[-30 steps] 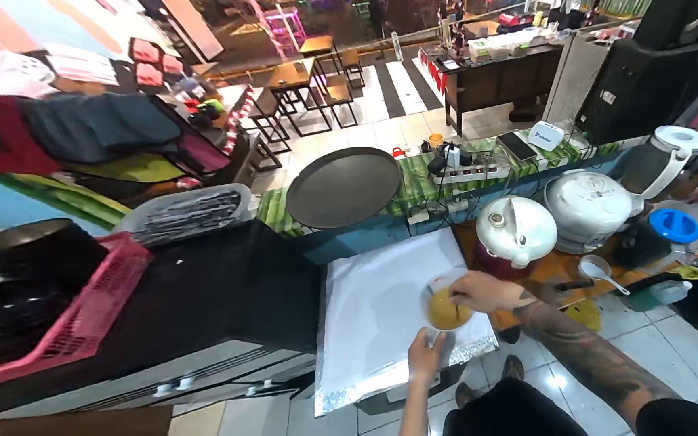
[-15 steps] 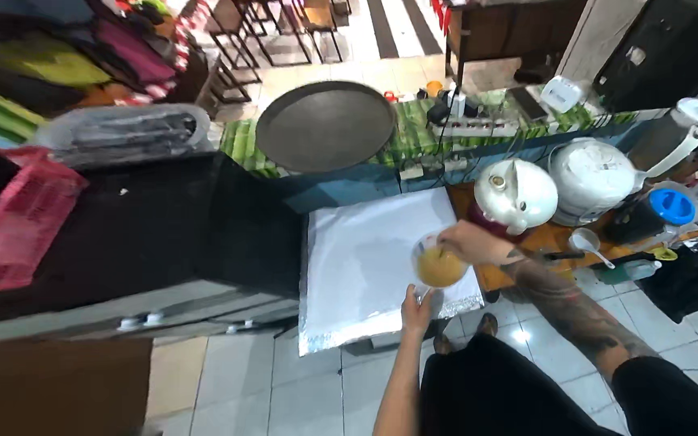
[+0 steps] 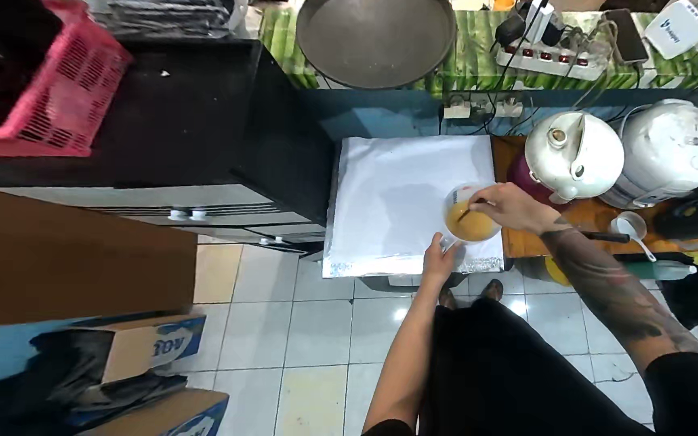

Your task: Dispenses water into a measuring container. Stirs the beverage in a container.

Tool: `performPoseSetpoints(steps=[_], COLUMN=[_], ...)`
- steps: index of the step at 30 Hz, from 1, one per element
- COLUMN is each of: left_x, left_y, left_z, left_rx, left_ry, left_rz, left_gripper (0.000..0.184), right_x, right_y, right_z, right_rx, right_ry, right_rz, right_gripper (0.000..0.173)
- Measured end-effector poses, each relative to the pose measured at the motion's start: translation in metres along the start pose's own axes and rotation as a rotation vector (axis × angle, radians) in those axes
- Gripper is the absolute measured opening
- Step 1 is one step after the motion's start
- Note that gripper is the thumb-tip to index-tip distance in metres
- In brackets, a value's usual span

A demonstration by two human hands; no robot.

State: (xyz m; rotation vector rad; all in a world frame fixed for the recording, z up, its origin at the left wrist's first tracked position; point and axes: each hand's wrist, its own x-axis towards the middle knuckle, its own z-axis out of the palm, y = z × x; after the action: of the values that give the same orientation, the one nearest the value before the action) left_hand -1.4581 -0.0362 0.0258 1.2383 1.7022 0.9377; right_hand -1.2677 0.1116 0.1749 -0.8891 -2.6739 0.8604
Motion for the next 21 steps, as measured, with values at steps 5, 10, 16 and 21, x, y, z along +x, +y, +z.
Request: performPoseSetpoints(steps=[5,10,16,21], left_x=[0.000,0.001,0.002,0.000], left_y=[-0.001,-0.002,-0.003,-0.004], left_z=[0.001,0.000,0.002,0.003], left_rx=[-0.021,-0.006,-0.009,-0.025], left_ry=[0.007,-0.002,0.000,0.016], left_rz=[-0.026,-0.020,-0.027,-0.016], left_gripper=[0.042,0.042,0.041,0.039], right_x=[-0.008,-0.011,-0.005,-0.005], right_y=[0.002,0.011,0.010,0.012], right_z=[-0.014,-0.006,-0.002,-0.009], right_rx=[-0.024,-0.125,-0.041,-0.010], right_ry=[-0.037,0.105,0.074,0.001], right_rz=[0.028,-0.038,-0.056,-0.058], right_gripper=[0.024,0.023,0.026,0.025])
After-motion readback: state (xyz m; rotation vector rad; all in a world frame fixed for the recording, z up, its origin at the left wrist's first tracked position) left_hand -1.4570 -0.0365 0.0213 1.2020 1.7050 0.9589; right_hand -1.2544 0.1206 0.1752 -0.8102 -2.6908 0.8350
